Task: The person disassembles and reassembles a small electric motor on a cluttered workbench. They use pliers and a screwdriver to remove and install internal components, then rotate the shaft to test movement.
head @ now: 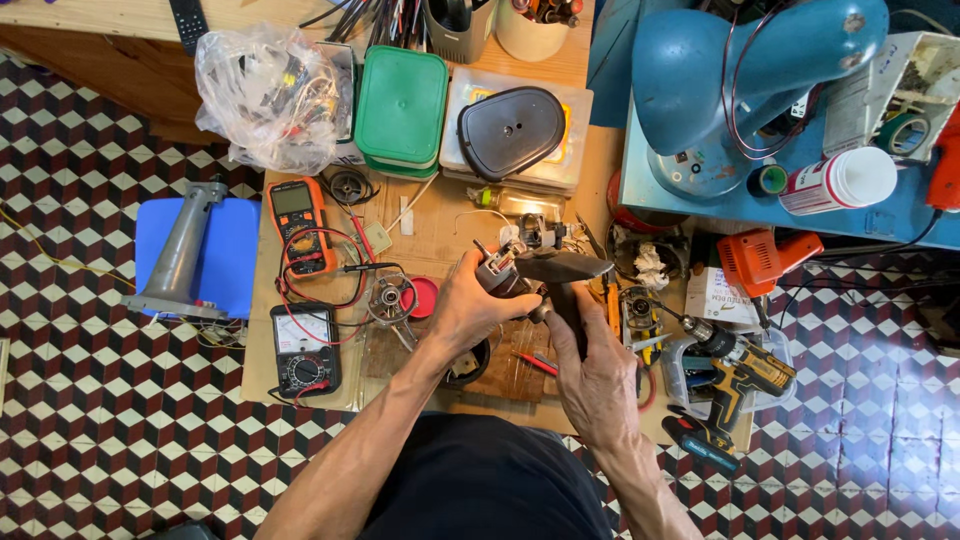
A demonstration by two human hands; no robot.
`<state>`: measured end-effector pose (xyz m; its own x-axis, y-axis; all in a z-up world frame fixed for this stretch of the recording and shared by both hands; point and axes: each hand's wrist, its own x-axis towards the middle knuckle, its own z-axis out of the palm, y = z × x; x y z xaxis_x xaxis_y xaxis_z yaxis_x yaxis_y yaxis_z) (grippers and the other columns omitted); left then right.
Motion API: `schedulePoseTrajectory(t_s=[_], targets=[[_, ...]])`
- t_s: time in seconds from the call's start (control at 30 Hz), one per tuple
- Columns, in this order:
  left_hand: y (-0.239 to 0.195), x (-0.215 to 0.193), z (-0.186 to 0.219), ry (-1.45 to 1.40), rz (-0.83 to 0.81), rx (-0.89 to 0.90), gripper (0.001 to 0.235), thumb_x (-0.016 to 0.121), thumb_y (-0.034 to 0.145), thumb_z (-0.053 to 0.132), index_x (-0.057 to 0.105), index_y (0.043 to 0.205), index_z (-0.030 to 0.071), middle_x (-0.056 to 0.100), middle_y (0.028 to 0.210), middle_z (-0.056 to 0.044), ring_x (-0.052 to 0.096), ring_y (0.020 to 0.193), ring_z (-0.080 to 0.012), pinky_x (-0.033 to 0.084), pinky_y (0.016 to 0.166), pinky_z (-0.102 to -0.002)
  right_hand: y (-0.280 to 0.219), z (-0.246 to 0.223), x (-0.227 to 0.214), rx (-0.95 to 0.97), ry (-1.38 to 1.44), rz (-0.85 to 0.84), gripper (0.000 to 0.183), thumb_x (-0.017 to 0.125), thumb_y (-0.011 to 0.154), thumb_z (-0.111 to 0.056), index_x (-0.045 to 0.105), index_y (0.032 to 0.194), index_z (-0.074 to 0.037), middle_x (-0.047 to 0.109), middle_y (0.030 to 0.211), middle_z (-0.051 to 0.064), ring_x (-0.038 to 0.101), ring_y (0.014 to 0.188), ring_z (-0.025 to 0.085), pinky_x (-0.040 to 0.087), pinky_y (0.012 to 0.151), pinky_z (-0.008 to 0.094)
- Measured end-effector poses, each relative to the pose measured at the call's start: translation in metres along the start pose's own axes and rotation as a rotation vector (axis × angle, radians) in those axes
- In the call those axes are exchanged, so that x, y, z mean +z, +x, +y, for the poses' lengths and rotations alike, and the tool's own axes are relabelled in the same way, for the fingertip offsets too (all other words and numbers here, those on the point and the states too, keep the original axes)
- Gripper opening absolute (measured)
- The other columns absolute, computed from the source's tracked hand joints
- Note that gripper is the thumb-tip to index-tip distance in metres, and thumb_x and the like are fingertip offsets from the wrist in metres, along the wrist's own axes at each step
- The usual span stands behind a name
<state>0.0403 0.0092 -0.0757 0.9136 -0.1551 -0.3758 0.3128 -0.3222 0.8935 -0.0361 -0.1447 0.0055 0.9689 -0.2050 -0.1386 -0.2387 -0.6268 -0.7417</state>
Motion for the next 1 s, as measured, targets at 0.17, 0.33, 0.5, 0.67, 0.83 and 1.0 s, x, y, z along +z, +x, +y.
schedulePoseTrajectory(t_s=[0.17, 0.33, 0.5, 0.67, 0.83, 1.0], targets=[[-0.003, -0.001, 0.004, -0.039, -0.009, -0.044, 0.087, 0.09, 0.058, 0.04, 0.058, 0.128, 0.0, 0.076, 0.106, -0.01, 0.074, 0.096, -0.018, 0.059, 0.084, -0.032, 0.0, 0.0, -0.001, -0.018, -0.1, -0.003, 0.044, 0.063, 0.098, -0.024, 0.059, 0.139, -0.009, 0.075, 0.097, 0.017, 0.075, 0.077, 0.027, 0.058, 0.065, 0.042], [-0.004, 0.0, 0.007, 0.034, -0.021, -0.081, 0.088, 0.09, 0.059, 0.04, 0.057, 0.13, -0.001, 0.075, 0.106, -0.01, 0.073, 0.094, -0.0174, 0.059, 0.083, -0.031, -0.001, 0.003, -0.002, -0.136, -0.061, 0.098, 0.042, 0.062, 0.101, -0.021, 0.056, 0.139, -0.004, 0.073, 0.108, 0.019, 0.076, 0.085, 0.028, 0.059, 0.068, 0.039], [-0.002, 0.0, 0.004, 0.025, -0.047, -0.086, 0.097, 0.089, 0.059, 0.04, 0.05, 0.137, -0.002, 0.075, 0.102, -0.01, 0.074, 0.089, -0.0167, 0.06, 0.078, -0.031, -0.003, 0.003, 0.001, -0.036, -0.137, 0.003, 0.042, 0.064, 0.098, -0.02, 0.058, 0.138, -0.008, 0.075, 0.098, 0.016, 0.075, 0.076, 0.026, 0.057, 0.063, 0.04], [0.0, 0.004, -0.011, 0.021, -0.074, -0.079, 0.091, 0.089, 0.06, 0.043, 0.054, 0.131, -0.002, 0.075, 0.098, -0.01, 0.073, 0.088, -0.0187, 0.059, 0.077, -0.031, -0.007, 0.002, 0.004, -0.096, -0.069, 0.109, 0.041, 0.063, 0.1, -0.018, 0.056, 0.138, -0.005, 0.075, 0.101, 0.016, 0.076, 0.08, 0.024, 0.059, 0.065, 0.038], [0.004, 0.011, -0.016, -0.148, -0.05, -0.033, 0.09, 0.089, 0.058, 0.042, 0.054, 0.128, -0.002, 0.074, 0.102, -0.01, 0.073, 0.092, -0.019, 0.06, 0.079, -0.032, -0.006, 0.004, 0.004, -0.029, -0.089, 0.059, 0.042, 0.062, 0.099, -0.022, 0.057, 0.137, -0.006, 0.075, 0.099, 0.016, 0.076, 0.079, 0.025, 0.059, 0.064, 0.038], [0.002, 0.003, -0.014, 0.003, -0.059, -0.084, 0.088, 0.088, 0.059, 0.045, 0.058, 0.128, 0.0, 0.076, 0.104, -0.011, 0.074, 0.094, -0.0205, 0.059, 0.083, -0.034, -0.01, 0.001, 0.004, 0.012, -0.052, 0.086, 0.041, 0.06, 0.1, -0.024, 0.057, 0.137, -0.005, 0.075, 0.099, 0.015, 0.076, 0.08, 0.024, 0.06, 0.064, 0.037]])
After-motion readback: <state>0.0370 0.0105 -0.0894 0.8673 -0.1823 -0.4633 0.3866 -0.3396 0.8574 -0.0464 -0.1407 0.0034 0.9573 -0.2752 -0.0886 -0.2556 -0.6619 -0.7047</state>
